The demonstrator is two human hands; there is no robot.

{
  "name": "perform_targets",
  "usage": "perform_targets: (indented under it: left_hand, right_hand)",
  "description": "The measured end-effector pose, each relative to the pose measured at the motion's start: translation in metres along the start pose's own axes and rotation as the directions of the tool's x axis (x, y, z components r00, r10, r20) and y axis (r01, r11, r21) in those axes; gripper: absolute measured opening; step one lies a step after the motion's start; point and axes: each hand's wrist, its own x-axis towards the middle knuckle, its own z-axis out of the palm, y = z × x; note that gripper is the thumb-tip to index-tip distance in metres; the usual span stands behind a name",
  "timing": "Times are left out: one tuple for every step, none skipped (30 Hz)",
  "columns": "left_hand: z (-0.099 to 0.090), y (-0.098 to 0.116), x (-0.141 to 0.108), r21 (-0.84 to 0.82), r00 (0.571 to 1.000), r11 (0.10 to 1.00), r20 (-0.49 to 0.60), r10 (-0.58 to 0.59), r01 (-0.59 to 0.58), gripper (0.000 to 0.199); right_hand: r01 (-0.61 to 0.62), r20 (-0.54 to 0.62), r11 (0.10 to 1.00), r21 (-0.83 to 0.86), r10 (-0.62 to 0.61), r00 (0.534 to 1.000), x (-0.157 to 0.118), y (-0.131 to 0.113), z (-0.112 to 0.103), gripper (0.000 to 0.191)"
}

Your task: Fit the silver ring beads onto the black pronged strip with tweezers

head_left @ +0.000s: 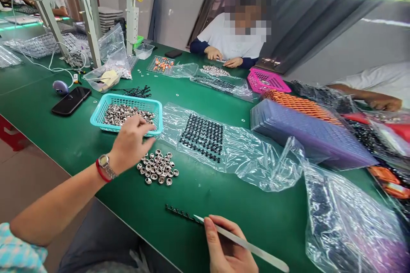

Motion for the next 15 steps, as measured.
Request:
perform_targets:
  left_hand:
    - [0.006, 0.008, -0.008, 0.002, 0.997, 0.999, 0.051, 0.054, -0.055, 0.013]
    - [0.012, 0.017, -0.017, -0.002, 0.989, 0.994, 0.104, 0.108, -0.109, 0.004]
    - [0.019, 0.026, -0.027, -0.005, 0.976, 0.987, 0.152, 0.157, -0.158, 0.003]
    - [0.025, 0.034, -0.035, -0.005, 0.962, 0.98, 0.188, 0.196, -0.198, 0.006]
    - [0.03, 0.039, -0.042, 0.0, 0.95, 0.973, 0.217, 0.226, -0.232, 0.009]
    - [0.034, 0.043, -0.048, 0.01, 0.939, 0.966, 0.237, 0.249, -0.259, 0.011]
    - [0.038, 0.044, -0.051, 0.023, 0.931, 0.959, 0.251, 0.266, -0.281, 0.013]
    - [0.041, 0.044, -0.053, 0.036, 0.923, 0.953, 0.262, 0.281, -0.3, 0.014]
    - [0.043, 0.043, -0.053, 0.049, 0.917, 0.947, 0.271, 0.293, -0.317, 0.015]
    - [0.044, 0.041, -0.053, 0.059, 0.911, 0.941, 0.278, 0.305, -0.333, 0.015]
    - [0.045, 0.039, -0.052, 0.067, 0.905, 0.935, 0.284, 0.317, -0.349, 0.016]
    - [0.045, 0.038, -0.052, 0.073, 0.899, 0.929, 0.289, 0.329, -0.363, 0.016]
    - [0.044, 0.038, -0.053, 0.077, 0.894, 0.923, 0.292, 0.34, -0.376, 0.017]
    - [0.043, 0.039, -0.054, 0.078, 0.889, 0.919, 0.294, 0.35, -0.388, 0.017]
    - [0.041, 0.041, -0.057, 0.077, 0.885, 0.914, 0.295, 0.36, -0.397, 0.016]
  right_hand:
    - [0.007, 0.029, 1.0, -0.011, -0.007, 1.0, 0.003, 0.006, -0.002, 0.056]
    - [0.018, 0.06, 1.0, -0.016, -0.018, 0.998, 0.006, 0.013, -0.004, 0.055]
    - [0.029, 0.091, 0.999, -0.019, -0.028, 0.995, 0.009, 0.018, -0.006, 0.054]
    - [0.038, 0.115, 0.999, -0.022, -0.035, 0.993, 0.011, 0.023, -0.008, 0.054]
    - [0.041, 0.127, 0.999, -0.028, -0.037, 0.991, 0.012, 0.027, -0.01, 0.053]
    - [0.041, 0.129, 0.999, -0.036, -0.036, 0.991, 0.012, 0.029, -0.011, 0.053]
    - [0.039, 0.127, 0.998, -0.047, -0.033, 0.991, 0.012, 0.03, -0.011, 0.053]
    - [0.037, 0.127, 0.997, -0.064, -0.028, 0.992, 0.012, 0.03, -0.011, 0.054]
    - [0.033, 0.127, 0.996, -0.084, -0.023, 0.992, 0.011, 0.029, -0.01, 0.055]
    - [0.03, 0.129, 0.994, -0.104, -0.016, 0.992, 0.01, 0.027, -0.009, 0.056]
    - [0.031, 0.132, 0.992, -0.122, -0.015, 0.991, 0.01, 0.026, -0.008, 0.057]
    - [0.035, 0.139, 0.99, -0.136, -0.016, 0.99, 0.009, 0.025, -0.008, 0.057]
    - [0.041, 0.148, 0.988, -0.146, -0.019, 0.989, 0.009, 0.024, -0.007, 0.056]
    - [0.052, 0.154, 0.987, -0.15, -0.029, 0.988, 0.009, 0.023, -0.006, 0.055]
    - [0.071, 0.154, 0.986, -0.149, -0.048, 0.987, 0.009, 0.023, -0.006, 0.054]
